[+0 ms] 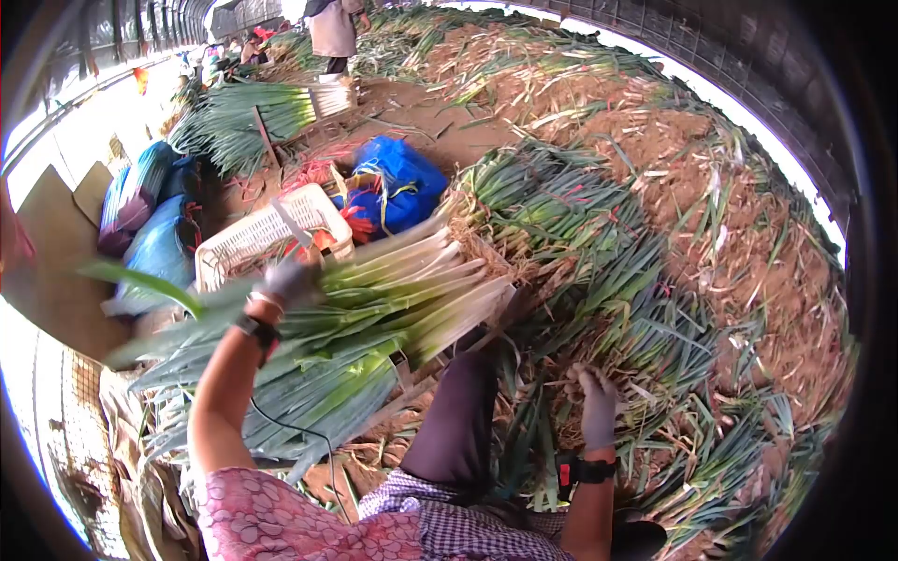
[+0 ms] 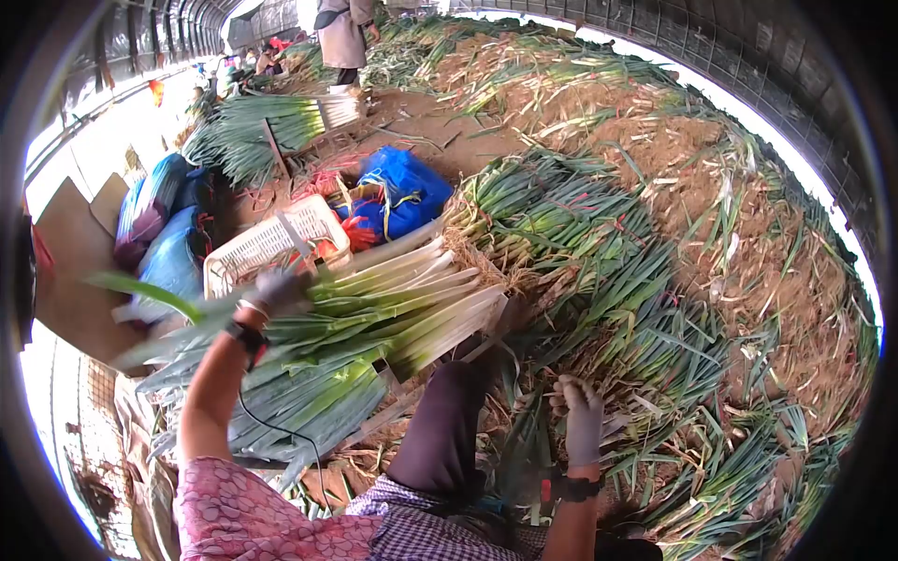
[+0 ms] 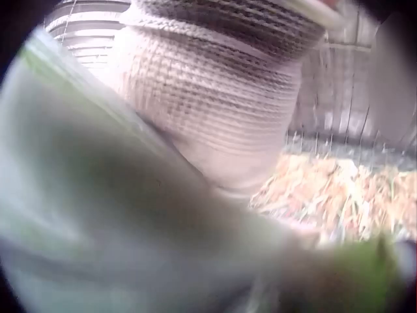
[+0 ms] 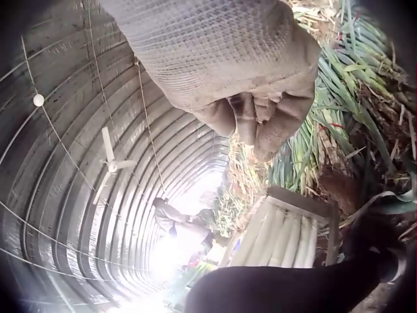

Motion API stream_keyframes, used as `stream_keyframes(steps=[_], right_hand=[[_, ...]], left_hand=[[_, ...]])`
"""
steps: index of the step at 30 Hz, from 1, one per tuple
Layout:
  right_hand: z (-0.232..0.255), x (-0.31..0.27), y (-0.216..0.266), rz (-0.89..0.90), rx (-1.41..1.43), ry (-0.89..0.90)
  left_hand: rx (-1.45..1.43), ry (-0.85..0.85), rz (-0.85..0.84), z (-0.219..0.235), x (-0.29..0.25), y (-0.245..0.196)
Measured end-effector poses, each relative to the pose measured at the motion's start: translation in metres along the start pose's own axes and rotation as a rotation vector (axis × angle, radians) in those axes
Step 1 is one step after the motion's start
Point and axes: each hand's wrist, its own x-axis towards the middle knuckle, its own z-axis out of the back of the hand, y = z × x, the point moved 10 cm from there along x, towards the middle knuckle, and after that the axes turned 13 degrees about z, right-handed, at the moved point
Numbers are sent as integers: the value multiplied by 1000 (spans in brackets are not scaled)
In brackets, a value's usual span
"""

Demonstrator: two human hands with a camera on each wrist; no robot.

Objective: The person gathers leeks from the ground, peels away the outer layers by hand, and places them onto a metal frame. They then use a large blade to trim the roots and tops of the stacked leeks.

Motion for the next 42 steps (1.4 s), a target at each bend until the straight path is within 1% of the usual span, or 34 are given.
stream_keyframes(steps=[1,2,3,5,6,7,9,11,12,13,14,15,16,17,18,19,21,23,25,27,28,29,31,32,33,34,35,36,37,38,39,40,41,42], right_hand=[[-2,0,-8,3,5,-8],[-5,0,-19,-45,4,7],[-6,-1,-31,-94,1,25],[-5,-5,-44,-121,19,19],[-7,-6,-46,-130,12,30],[-10,-6,-46,-135,7,39],[-7,-8,-47,-143,-1,22],[-1,-13,-60,-228,-41,-3],[3,-12,-74,-242,-37,-5],[-3,-10,-77,-251,-40,10],[-16,-7,-79,-232,-3,56],[-30,-4,-79,-210,36,101],[-38,-1,-86,-220,35,112],[-47,5,-91,-165,10,125],[-55,11,-93,-110,-14,137],[-61,16,-97,-123,-14,150],[-77,29,-94,-52,-81,208],[-90,40,-81,-58,-99,239],[-100,45,-74,-93,-55,239],[-104,47,-71,-80,-110,255],[-104,46,-73,-70,-164,275],[-100,45,-84,-79,-162,263],[-94,42,-104,-12,-148,284],[-89,36,-106,-70,-196,284],[-86,34,-111,-78,-188,269],[-81,28,-120,-127,-164,270],[-76,22,-129,-175,-144,275],[-73,22,-137,-115,-124,273],[-71,20,-132,-115,-125,266],[-73,15,-121,-144,-223,284],[-70,13,-117,-172,-320,298],[-65,14,-121,-30,-443,340],[-63,11,-117,45,-395,335],[-57,7,-110,103,-394,335]], left_hand=[[-99,140,4,-71,10,8],[-188,185,46,-77,10,9],[-189,183,41,-77,13,9],[-343,192,-67,-71,13,6],[-229,133,-101,-53,7,0],[-231,124,-104,-51,11,1],[-330,235,-194,-60,9,3],[-320,261,-176,-65,19,5],[-272,214,-76,-70,29,6],[-223,174,28,-71,29,6],[-180,175,73,-74,29,-1],[-193,163,50,-93,37,4],[-186,161,38,-83,29,0],[-177,156,26,-68,24,-3],[-226,232,-31,-70,22,0],[-274,233,-87,-60,16,4],[-462,209,-81,-63,15,37],[-379,329,-10,-74,8,82],[-53,360,22,-46,-31,110],[184,147,-96,-67,-56,167],[192,149,-108,-82,-67,188],[-132,132,60,-90,-73,220],[-778,99,404,-112,-87,277],[-1096,77,578,-120,-89,295],[-1082,84,566,-99,-78,275],[-716,39,557,-54,-68,230],[-356,-7,536,-22,-55,185],[-444,-82,328,-9,-32,134],[-532,-157,118,-4,-9,86],[-407,-116,63,-29,25,52],[-313,7,64,-16,29,-8],[-148,258,25,-65,56,-39],[99,255,-74,-96,72,-62],[129,243,-113,-121,91,-74]])
